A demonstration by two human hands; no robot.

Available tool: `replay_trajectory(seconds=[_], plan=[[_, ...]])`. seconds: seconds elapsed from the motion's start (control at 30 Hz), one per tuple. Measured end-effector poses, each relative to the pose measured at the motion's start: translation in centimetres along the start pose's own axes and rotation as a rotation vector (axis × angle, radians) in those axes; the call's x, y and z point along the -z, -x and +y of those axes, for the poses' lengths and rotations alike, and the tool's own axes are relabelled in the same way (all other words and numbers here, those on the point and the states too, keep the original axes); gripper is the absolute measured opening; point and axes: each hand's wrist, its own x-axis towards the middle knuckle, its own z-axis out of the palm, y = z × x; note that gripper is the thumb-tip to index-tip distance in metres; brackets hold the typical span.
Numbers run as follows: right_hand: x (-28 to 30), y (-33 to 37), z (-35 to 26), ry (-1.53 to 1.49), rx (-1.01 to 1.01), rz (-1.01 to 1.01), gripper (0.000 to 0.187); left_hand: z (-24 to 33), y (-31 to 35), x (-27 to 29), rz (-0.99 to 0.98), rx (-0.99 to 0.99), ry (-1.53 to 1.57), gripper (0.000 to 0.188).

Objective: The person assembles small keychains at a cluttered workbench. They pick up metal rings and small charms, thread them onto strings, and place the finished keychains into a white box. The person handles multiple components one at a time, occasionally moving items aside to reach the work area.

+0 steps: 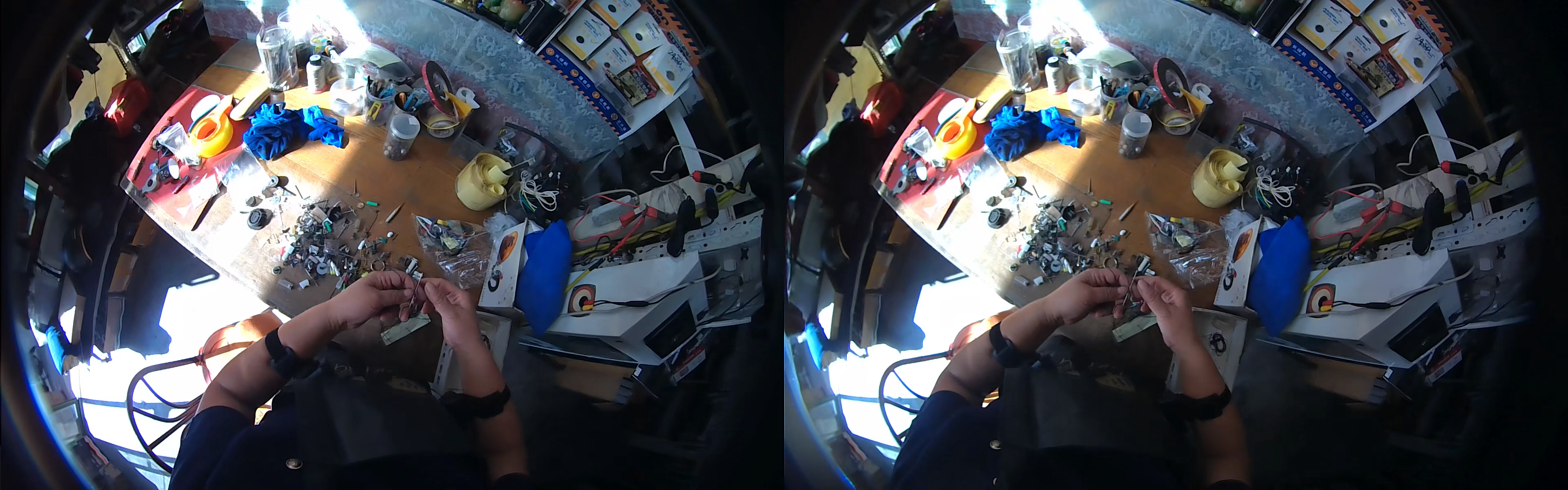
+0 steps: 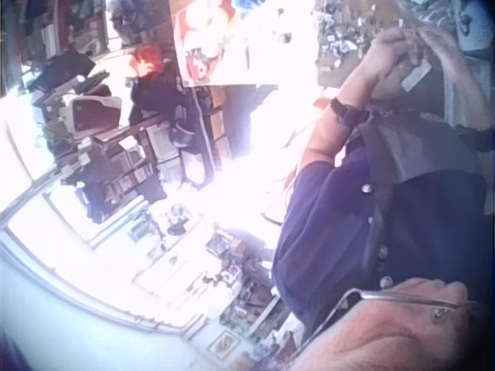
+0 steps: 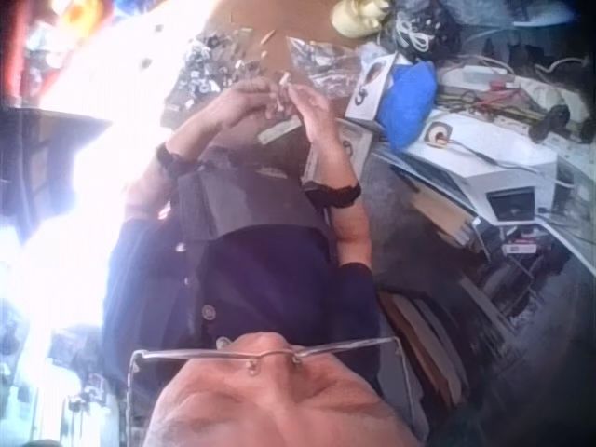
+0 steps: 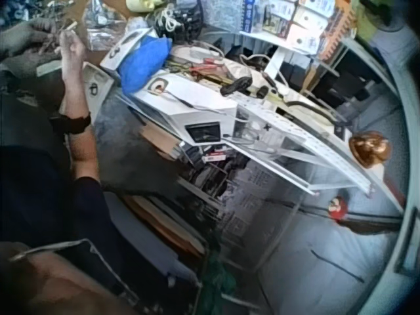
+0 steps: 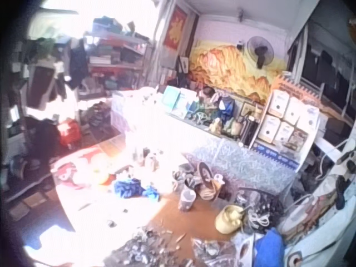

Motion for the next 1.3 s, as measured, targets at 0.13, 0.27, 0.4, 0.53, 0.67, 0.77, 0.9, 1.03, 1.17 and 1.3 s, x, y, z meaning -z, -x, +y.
replay_trajectory(seconds=[0.13,0.27,0.4,0.53,0.67,0.77,0.9,1.03,1.17,1.3], plan=[[-1.3,-0.7,1.1,-0.091,-0.04,0.042,0.015,0.1,0.8,-0.4,0.021,0.043,-0.165,0.015],[-1.6,-1.0,1.0,0.068,0.176,0.045,0.011,0.4,1.9,-0.7,0.134,0.11,-0.235,0.021],[-1.5,-1.1,0.6,-0.091,0.173,0.073,0.011,0.7,2.8,-0.2,0.359,-0.011,-0.104,0.028],[-1.9,-1.2,0.9,-0.139,0.151,0.148,0.013,-0.1,3.6,1.0,0.378,-0.176,0.157,0.028],[-1.7,-1.3,0.9,0.116,0.279,0.39,0.013,-1.4,5.5,4.0,0.576,-0.157,0.21,0.029],[-1.0,-0.9,-0.2,-0.005,0.33,0.291,0.012,-2.2,8.3,6.8,0.78,-0.047,0.041,0.032],[-0.9,-0.5,-2.2,-0.042,0.331,0.224,0.011,-1.4,9.9,8.0,0.998,-0.137,-0.802,0.025],[-2.5,-0.4,-3.6,-0.092,0.286,0.132,0.011,0.7,7.7,3.7,0.492,-0.295,-0.507,0.024],[-4.0,0.1,-4.3,-0.039,0.298,0.028,0.011,2.2,3.6,-0.8,0.271,-0.656,-0.946,0.024],[-4.6,0.9,-4.5,0.018,0.27,-0.07,0.013,1.5,2.3,-0.9,0.268,-0.435,-1.008,0.021]])
